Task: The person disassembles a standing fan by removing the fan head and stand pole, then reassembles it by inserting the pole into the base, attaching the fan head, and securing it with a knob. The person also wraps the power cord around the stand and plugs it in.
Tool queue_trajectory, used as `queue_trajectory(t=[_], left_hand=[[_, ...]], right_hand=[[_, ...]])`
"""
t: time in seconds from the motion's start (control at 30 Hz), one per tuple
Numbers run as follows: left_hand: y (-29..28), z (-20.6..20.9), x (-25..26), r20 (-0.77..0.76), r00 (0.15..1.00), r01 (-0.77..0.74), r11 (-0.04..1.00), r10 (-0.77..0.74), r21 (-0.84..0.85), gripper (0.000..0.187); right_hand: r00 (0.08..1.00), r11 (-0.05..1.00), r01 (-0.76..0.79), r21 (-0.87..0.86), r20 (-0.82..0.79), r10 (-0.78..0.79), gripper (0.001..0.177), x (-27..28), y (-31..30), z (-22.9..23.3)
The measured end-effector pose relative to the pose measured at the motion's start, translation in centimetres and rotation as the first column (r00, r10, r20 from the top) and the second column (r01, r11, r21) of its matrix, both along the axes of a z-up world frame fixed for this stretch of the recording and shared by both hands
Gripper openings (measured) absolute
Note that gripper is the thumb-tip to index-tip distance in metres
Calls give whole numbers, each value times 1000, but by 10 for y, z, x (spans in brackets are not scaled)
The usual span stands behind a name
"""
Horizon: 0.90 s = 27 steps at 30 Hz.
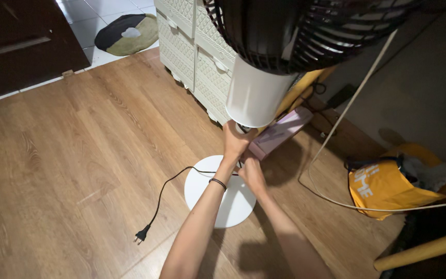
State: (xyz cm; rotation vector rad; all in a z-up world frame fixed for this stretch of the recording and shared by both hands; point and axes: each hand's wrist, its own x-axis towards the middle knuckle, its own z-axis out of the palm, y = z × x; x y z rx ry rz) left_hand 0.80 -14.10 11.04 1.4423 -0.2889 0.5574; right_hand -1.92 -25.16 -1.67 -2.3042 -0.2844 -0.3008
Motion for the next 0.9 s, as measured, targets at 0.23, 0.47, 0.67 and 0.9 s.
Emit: queue_trajectory(t=[0.23, 0.47, 0.67, 0.9], left_hand=[[13, -9, 7, -68, 956, 285, 959, -284, -2, 38], [44, -43, 27, -69, 881, 469, 847, -468, 248, 84], [55, -38, 32, -217, 804, 594, 737, -553, 323, 97], [57, -29, 25, -255, 779, 626, 731, -573, 271, 89]], right_hand=[[954, 963, -244, -114, -209, 217, 53, -2, -52, 74], [946, 956, -291, 29, 162, 283, 84, 0, -39, 34], [972, 984, -155, 85, -163, 167, 38, -11, -39, 10], [771, 934, -35, 356, -585, 252, 48, -115, -41, 35]])
